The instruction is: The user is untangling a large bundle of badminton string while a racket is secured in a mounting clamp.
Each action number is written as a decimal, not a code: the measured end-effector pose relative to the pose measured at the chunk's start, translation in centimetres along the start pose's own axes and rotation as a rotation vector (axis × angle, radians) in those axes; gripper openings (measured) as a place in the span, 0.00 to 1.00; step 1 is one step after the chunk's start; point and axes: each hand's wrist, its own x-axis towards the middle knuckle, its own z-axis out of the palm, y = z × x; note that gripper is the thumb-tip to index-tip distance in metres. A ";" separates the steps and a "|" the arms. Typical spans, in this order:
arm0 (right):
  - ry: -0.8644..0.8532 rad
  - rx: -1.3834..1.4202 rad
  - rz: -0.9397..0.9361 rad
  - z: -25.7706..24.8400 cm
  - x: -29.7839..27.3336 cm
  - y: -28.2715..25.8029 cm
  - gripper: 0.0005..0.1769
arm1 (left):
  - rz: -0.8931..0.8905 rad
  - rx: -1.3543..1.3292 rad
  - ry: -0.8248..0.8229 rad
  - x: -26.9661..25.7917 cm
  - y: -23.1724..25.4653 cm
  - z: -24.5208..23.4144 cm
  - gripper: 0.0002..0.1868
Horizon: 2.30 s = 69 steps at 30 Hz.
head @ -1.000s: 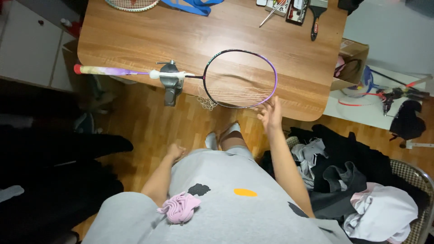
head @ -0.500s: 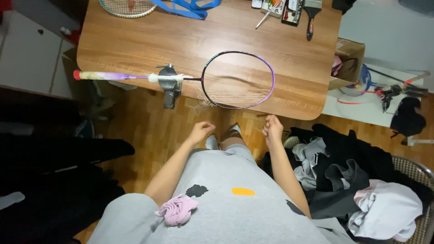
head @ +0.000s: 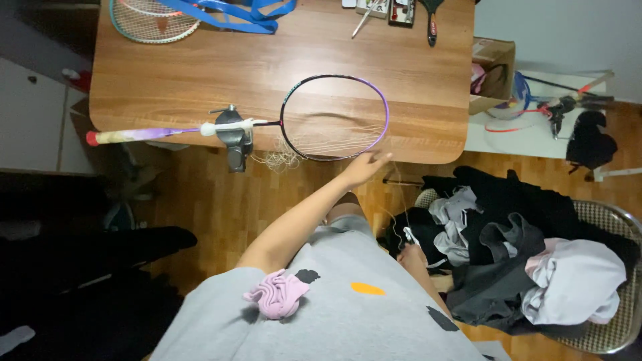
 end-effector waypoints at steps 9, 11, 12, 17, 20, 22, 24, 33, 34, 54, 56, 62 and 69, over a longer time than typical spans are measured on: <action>-0.024 -0.698 -1.396 10.8 -10.8 -7.5 0.15 | -0.313 0.135 -0.042 -4.4 -6.2 0.9 0.20; -0.194 -0.531 -1.385 15.4 -16.7 -11.2 0.19 | -0.259 0.167 -0.006 -6.0 -8.3 -0.3 0.20; -0.356 -0.360 -1.361 17.6 -19.6 -13.1 0.24 | -0.204 0.201 0.027 -6.8 -9.3 -0.8 0.19; -0.799 -0.163 -0.859 22.3 -28.0 -20.0 0.26 | -0.288 -0.018 0.119 -7.5 -13.2 -1.0 0.18; -0.783 -0.365 -1.076 21.9 -26.2 -20.4 0.11 | -0.341 -0.048 0.087 -7.3 -10.4 -1.1 0.17; -0.692 -0.529 -1.383 20.0 -25.4 -19.8 0.16 | -0.295 0.021 0.076 -7.0 -9.3 -0.6 0.18; -0.558 -0.594 -1.116 17.1 -24.4 -18.8 0.15 | -0.199 -0.321 0.035 -6.5 -9.7 0.5 0.19; -0.168 -1.373 -1.284 0.2 1.8 -7.7 0.12 | -0.162 -0.210 0.163 -3.0 -3.9 2.0 0.21; -0.168 -1.374 -1.286 -2.2 0.3 -8.4 0.12 | -0.161 -0.210 0.165 -1.9 -3.9 2.3 0.21; -0.286 -0.957 -1.591 18.5 -34.0 -22.7 0.48 | -0.537 -0.512 0.215 -4.8 -9.6 4.6 0.16; -0.388 -0.850 -1.826 19.8 -35.0 -23.4 0.50 | -0.459 -0.533 0.220 -5.6 -12.3 4.3 0.16; -0.987 -0.478 -1.046 20.8 -24.4 -19.8 0.18 | -0.553 -0.410 0.256 -7.6 -7.3 2.1 0.17; -0.864 -0.392 -0.885 16.2 -24.5 -19.0 0.16 | -0.424 -0.415 0.283 -6.9 -7.6 1.7 0.18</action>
